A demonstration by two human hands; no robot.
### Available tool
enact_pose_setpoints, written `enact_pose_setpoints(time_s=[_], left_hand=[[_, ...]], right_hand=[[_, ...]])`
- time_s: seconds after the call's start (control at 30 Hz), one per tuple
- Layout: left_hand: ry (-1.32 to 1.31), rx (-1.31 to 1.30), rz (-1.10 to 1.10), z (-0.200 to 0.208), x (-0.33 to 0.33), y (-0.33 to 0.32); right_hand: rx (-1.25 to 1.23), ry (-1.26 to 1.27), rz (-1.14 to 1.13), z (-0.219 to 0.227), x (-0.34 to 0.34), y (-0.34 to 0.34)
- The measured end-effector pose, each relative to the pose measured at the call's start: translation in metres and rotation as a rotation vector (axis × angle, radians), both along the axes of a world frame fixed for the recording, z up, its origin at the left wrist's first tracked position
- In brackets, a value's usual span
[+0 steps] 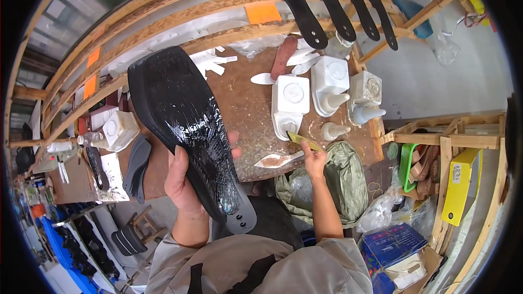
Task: Applying adhesive to the bottom of shoe outsoles with a brush and placing them on a rack.
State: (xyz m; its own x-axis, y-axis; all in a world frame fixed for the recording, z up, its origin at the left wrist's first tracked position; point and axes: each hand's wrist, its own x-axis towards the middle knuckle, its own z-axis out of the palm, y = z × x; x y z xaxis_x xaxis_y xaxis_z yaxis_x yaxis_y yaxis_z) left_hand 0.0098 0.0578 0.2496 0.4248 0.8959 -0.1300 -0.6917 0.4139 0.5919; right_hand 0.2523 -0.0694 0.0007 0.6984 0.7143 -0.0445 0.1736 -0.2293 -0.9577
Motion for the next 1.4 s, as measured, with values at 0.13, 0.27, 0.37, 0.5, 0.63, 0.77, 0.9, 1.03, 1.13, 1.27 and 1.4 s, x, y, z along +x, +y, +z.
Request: enact_pose_setpoints(time_s=[0.13, 0.27, 0.37, 0.5, 0.63, 0.77, 0.9, 1.03, 1.13, 1.27, 1.4], left_hand=[[0.115, -0.055, 0.102, -0.021, 0.018, 0.000], [0.172, -0.056, 0.093, -0.039, 0.023, 0.004], [0.130, -0.077, 0.078, -0.048, 0.025, 0.006], [0.132, -0.081, 0.043, -0.052, 0.024, 0.007], [0.114, -0.022, -0.036, -0.048, 0.023, 0.004], [0.187, -0.032, 0.051, -0.040, 0.021, -0.011], [0.101, 0.035, -0.123, -0.007, 0.016, -0.014], [0.180, 0.032, -0.080, 0.022, 0.001, -0.017], [0.057, 0.024, 0.011, 0.035, -0.003, -0.017], [-0.039, 0.055, 0.058, 0.046, -0.005, -0.017], [-0.140, 0.176, 0.070, 0.049, -0.016, -0.019]], right_hand=[[0.006, -0.144, 0.060, -0.004, -0.006, 0.015], [-0.015, -0.194, 0.098, -0.014, -0.007, 0.022], [-0.017, -0.022, 0.039, -0.020, -0.009, 0.024], [0.186, 0.609, -0.103, 0.000, -0.003, 0.027], [0.458, 0.785, 0.027, 0.133, -0.020, 0.054], [0.325, 0.469, 0.388, 0.233, -0.047, 0.072], [0.481, 0.139, 0.512, 0.286, -0.059, 0.103], [0.698, -0.454, 0.705, 0.296, -0.056, 0.092], [0.738, -0.417, 0.832, 0.293, -0.067, 0.063], [0.680, -0.374, 0.929, 0.300, -0.070, 0.025], [0.607, -0.267, 0.763, 0.322, -0.081, 0.024]])
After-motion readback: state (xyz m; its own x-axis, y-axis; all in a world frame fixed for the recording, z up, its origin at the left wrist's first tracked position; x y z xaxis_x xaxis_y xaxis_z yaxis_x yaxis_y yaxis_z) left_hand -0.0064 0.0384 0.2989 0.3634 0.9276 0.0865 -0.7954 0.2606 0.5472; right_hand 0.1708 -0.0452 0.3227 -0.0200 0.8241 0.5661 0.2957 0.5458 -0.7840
